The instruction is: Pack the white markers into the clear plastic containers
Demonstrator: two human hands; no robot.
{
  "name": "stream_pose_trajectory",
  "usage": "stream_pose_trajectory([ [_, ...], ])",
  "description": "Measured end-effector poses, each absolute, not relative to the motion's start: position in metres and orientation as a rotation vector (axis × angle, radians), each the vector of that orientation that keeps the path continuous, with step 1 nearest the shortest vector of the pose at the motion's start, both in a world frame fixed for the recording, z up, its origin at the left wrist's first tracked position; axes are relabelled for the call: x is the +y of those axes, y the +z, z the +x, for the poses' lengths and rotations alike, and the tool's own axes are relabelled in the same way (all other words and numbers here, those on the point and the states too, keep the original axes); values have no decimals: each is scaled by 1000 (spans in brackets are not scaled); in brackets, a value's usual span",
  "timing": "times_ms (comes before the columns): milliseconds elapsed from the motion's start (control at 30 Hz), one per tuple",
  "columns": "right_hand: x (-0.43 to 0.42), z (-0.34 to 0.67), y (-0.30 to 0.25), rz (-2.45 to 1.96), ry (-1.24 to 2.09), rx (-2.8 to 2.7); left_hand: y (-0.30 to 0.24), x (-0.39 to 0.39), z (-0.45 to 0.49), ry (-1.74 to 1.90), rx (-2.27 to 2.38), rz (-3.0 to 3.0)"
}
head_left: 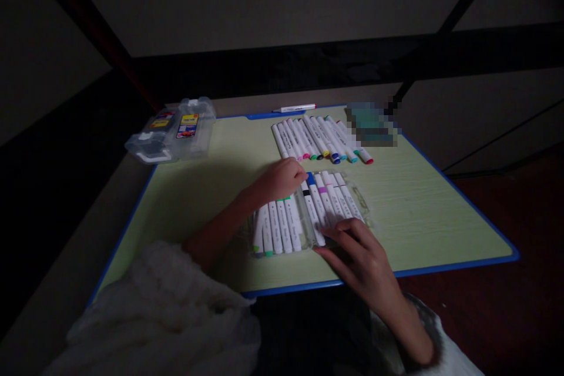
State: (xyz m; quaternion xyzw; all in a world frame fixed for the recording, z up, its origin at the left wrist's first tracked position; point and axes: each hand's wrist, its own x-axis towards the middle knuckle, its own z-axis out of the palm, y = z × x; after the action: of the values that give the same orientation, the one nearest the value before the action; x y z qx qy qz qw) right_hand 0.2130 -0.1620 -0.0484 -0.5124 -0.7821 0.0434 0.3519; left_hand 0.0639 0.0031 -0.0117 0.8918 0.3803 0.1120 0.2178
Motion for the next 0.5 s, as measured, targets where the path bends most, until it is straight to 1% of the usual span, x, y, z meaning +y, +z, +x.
stream_pose_trajectory([
  [133,-161,213,-48,-1332,113,-2028,-5,-13,67,195,1176,2668],
  [233,-161,213,-47,-1329,113,-2028,-4,-17,68,173,1207,2714],
  [500,-162,213,-49,-1328,119,-2010,-18,5,66,315,1143,2457],
])
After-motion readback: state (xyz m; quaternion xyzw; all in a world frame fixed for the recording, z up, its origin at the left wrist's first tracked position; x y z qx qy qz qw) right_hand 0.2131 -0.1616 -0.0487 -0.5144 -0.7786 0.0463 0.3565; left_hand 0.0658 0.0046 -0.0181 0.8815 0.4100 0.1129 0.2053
